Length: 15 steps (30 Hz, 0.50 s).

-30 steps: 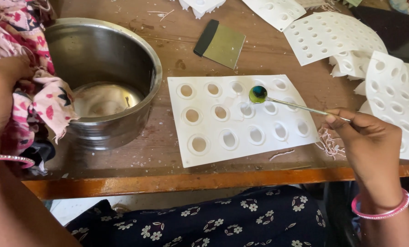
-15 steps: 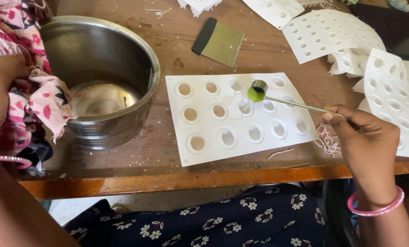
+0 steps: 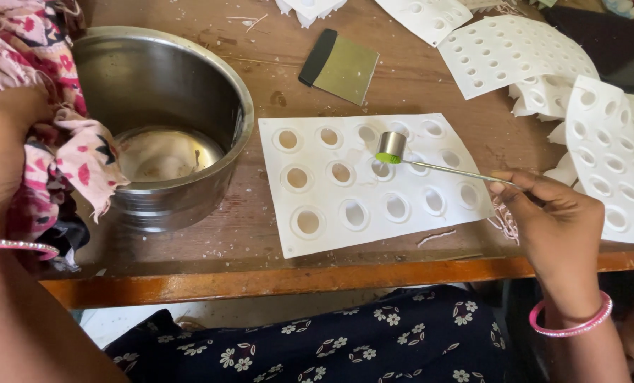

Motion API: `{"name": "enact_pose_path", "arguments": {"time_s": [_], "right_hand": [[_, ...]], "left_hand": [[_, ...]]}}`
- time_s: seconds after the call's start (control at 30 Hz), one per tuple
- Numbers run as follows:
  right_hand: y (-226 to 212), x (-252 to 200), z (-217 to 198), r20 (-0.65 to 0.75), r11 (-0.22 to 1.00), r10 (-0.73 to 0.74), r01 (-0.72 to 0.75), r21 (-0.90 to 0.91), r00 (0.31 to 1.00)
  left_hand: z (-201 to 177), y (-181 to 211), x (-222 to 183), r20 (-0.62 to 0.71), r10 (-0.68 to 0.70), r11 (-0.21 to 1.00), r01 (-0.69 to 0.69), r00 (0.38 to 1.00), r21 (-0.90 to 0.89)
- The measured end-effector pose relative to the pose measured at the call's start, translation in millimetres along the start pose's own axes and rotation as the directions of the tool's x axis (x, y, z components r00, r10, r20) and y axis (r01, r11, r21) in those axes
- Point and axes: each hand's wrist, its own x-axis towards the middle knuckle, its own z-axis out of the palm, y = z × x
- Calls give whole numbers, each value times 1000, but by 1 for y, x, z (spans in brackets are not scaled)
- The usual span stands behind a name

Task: Pouring a green liquid from a stainless steel pot into circular mold trays using a small ladle.

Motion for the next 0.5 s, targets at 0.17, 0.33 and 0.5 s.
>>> {"name": "enact_pose_path", "arguments": {"time_s": [0.17, 0.33, 0.5], "right_hand": [[-1, 12, -7, 23, 983, 47, -50, 174, 999], [-61, 19, 8, 141, 867, 43, -107, 487, 989], [-135, 2, 52, 244, 791, -566, 602, -106, 787]], "left_hand": [[8, 65, -24, -6, 133, 983, -131, 991, 130], [21, 145, -60, -404, 105, 992, -65, 909, 111], [26, 169, -67, -416, 223, 962, -130, 882, 242]]}}
